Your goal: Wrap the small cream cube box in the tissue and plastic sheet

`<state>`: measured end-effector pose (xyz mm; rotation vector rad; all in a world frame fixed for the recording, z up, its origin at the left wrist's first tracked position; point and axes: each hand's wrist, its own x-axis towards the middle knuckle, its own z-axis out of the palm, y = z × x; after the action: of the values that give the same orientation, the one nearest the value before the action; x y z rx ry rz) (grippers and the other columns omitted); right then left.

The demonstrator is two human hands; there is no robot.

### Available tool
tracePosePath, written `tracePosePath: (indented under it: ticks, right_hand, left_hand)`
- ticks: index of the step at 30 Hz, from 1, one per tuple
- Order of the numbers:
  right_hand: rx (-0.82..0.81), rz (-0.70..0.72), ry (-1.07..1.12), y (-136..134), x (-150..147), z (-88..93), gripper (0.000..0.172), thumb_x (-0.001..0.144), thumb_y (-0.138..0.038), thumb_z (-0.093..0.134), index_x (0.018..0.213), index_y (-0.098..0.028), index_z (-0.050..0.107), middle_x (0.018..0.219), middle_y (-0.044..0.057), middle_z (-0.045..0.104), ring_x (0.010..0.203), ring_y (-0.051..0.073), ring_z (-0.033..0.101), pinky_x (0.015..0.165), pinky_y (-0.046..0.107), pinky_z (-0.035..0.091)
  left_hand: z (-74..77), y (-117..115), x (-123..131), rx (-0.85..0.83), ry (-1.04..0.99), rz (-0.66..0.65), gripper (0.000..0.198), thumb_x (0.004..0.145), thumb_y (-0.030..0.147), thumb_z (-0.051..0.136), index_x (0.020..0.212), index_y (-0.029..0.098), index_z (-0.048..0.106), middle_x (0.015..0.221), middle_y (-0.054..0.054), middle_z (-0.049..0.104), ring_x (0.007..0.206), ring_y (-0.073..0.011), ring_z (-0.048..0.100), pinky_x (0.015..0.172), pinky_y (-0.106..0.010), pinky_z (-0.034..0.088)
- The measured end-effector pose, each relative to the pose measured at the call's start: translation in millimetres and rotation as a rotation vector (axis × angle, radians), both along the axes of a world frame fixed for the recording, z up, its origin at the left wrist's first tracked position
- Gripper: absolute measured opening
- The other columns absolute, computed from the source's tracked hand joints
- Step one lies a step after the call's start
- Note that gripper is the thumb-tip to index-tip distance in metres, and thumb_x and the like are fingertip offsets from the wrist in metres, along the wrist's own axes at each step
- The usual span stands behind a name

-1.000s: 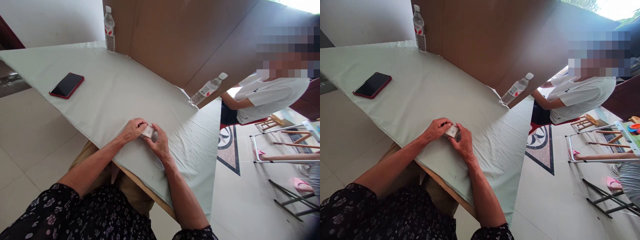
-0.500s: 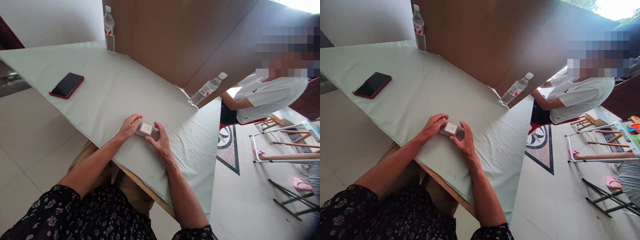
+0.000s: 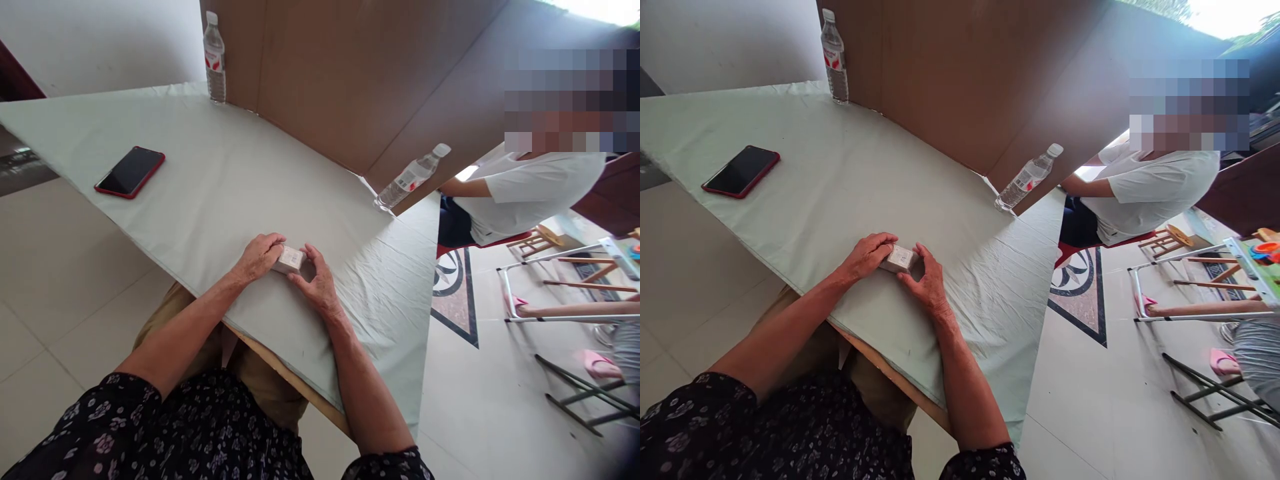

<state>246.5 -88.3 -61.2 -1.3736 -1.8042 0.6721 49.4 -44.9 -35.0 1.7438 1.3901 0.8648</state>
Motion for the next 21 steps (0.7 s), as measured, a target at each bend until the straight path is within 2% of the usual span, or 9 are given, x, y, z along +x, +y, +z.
tracePosePath:
  ticks: [7, 16, 21]
  right_hand:
    - [0.098, -0.098, -0.027, -1.8, -4.1, -2.1, 0.065, 0.079, -0.040, 0.073, 0.139, -0.023, 0.052, 0.127, 0.011, 0.069, 0.115, 0.029, 0.065, 0.104, 0.050, 0.048]
    - [0.037, -0.006, -0.003, -3.3, 1.8, 3.2, 0.069, 0.082, -0.045, 0.072, 0.143, -0.024, 0.048, 0.142, 0.013, 0.061, 0.131, 0.031, 0.057, 0.112, 0.053, 0.042]
    - [0.048, -0.012, 0.026, -4.7, 2.8, 5.6, 0.068, 0.083, -0.047, 0.070, 0.142, -0.022, 0.048, 0.143, 0.015, 0.058, 0.130, 0.030, 0.057, 0.110, 0.052, 0.045]
  left_hand:
    - [2.8, -3.5, 2.2, 0.000, -0.102, -0.040, 0.039, 0.088, 0.029, 0.046, 0.117, 0.018, 0.069, 0.109, -0.006, 0.075, 0.099, -0.0208, 0.067, 0.092, -0.033, 0.053]
    - [2.7, 0.3, -0.3, -0.043, -0.065, 0.074, 0.038, 0.089, 0.026, 0.044, 0.114, 0.016, 0.070, 0.109, -0.008, 0.075, 0.101, -0.0224, 0.068, 0.096, -0.036, 0.052]
    - [1.6, 0.9, -1.6, 0.044, 0.080, 0.100, 0.035, 0.087, 0.021, 0.044, 0.107, 0.018, 0.073, 0.111, -0.007, 0.076, 0.108, -0.0256, 0.064, 0.101, -0.039, 0.048]
